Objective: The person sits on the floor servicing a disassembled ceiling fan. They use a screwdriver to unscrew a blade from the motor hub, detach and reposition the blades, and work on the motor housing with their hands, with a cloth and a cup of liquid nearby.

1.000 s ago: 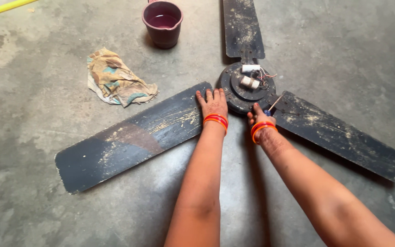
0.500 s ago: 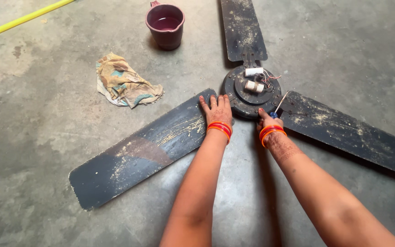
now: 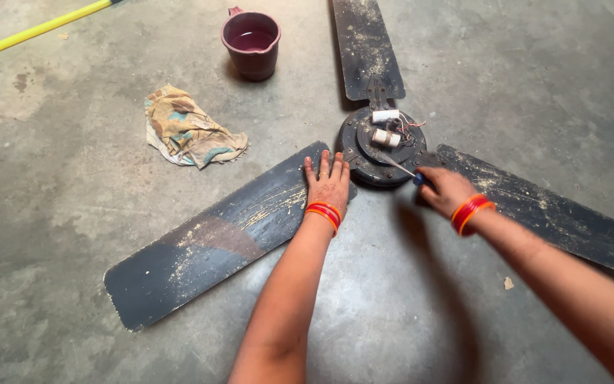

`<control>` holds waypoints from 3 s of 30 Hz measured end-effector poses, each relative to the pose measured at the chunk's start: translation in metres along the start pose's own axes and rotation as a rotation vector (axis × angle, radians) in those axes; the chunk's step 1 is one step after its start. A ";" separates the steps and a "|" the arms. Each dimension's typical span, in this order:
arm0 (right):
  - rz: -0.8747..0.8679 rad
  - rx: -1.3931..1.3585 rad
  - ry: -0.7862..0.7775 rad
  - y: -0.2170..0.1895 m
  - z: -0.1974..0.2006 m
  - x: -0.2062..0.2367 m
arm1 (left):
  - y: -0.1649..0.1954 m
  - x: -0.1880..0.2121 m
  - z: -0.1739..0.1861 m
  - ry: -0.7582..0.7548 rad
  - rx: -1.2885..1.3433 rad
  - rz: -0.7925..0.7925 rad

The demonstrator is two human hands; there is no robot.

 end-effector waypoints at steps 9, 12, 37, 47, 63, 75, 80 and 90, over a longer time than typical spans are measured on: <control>0.211 0.572 -0.256 -0.066 0.056 -0.047 | 0.003 -0.005 -0.004 0.011 -0.043 -0.033; 0.249 0.638 -0.268 -0.078 0.061 -0.054 | 0.004 -0.005 -0.001 -0.012 -0.049 -0.029; 0.259 0.649 -0.366 -0.117 0.079 -0.083 | 0.001 -0.006 -0.003 -0.023 -0.066 -0.031; 0.729 1.111 -0.548 -0.155 0.046 -0.093 | 0.002 -0.005 -0.006 -0.107 -0.089 -0.020; 0.471 1.007 -0.693 -0.162 0.065 -0.123 | 0.007 -0.016 -0.001 -0.003 -0.037 0.047; 0.227 0.761 -0.652 -0.143 0.060 -0.139 | 0.015 -0.014 0.008 -0.020 -0.039 0.072; 0.087 0.632 -0.678 -0.112 0.064 -0.136 | 0.015 -0.009 0.013 -0.099 -0.085 0.061; 0.116 0.718 -0.607 -0.092 0.068 -0.104 | 0.029 -0.002 0.021 -0.036 -0.061 0.047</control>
Point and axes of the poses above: each hand's wrist, its own x-axis away from the middle knuckle, its own z-axis out of the back of the hand, y = z × x, the point moved 7 cm from there along -x, towards the middle knuckle, and after that the axes turned 13 degrees about x, right-handed, at the moved point
